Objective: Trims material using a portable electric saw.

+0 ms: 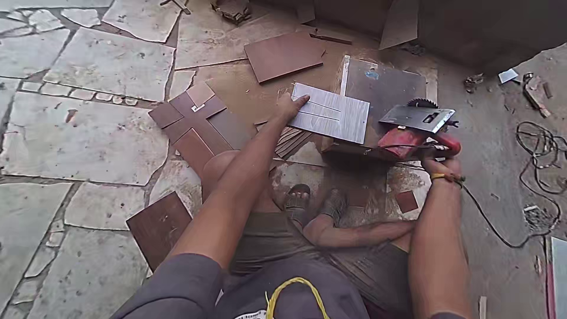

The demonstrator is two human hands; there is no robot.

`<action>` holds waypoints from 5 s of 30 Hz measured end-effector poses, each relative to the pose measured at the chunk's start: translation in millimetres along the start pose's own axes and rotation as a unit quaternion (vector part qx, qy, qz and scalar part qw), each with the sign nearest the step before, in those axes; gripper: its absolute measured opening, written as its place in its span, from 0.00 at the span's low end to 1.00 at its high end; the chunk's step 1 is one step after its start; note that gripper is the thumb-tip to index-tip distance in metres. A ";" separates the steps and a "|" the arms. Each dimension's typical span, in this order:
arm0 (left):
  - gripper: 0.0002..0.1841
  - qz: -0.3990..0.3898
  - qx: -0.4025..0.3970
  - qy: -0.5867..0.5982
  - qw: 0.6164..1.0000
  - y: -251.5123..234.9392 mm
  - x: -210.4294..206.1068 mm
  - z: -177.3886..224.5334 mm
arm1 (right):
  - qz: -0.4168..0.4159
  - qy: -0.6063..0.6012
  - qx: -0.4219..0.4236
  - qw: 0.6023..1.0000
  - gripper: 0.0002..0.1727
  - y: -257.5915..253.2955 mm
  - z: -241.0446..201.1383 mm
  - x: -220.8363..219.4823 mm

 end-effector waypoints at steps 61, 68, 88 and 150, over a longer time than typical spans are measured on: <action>0.47 0.011 0.117 0.125 0.985 61.6 19.5 -30.7 | -0.223 0.523 0.090 0.818 0.42 242.8 154.5 -87.7; 0.48 0.007 0.116 0.120 0.986 61.5 19.2 -30.7 | -0.214 0.532 0.100 0.813 0.41 241.4 151.0 -87.9; 0.49 0.008 0.110 0.130 0.985 62.4 19.2 -30.4 | -0.204 0.540 0.146 0.803 0.38 240.1 154.2 -78.2; 0.50 -0.004 0.075 0.134 0.988 60.1 17.7 -27.4 | -0.192 0.556 0.159 0.793 0.37 231.6 154.1 -93.9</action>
Point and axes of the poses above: each hand's wrist, its own y-axis away from the middle knuckle, its own x-axis out of the back of the hand, z = x × y, the point moved 10 cm from there along -y, towards the middle knuckle, and after that the axes turned 15 degrees about y, right-handed, at the moved point
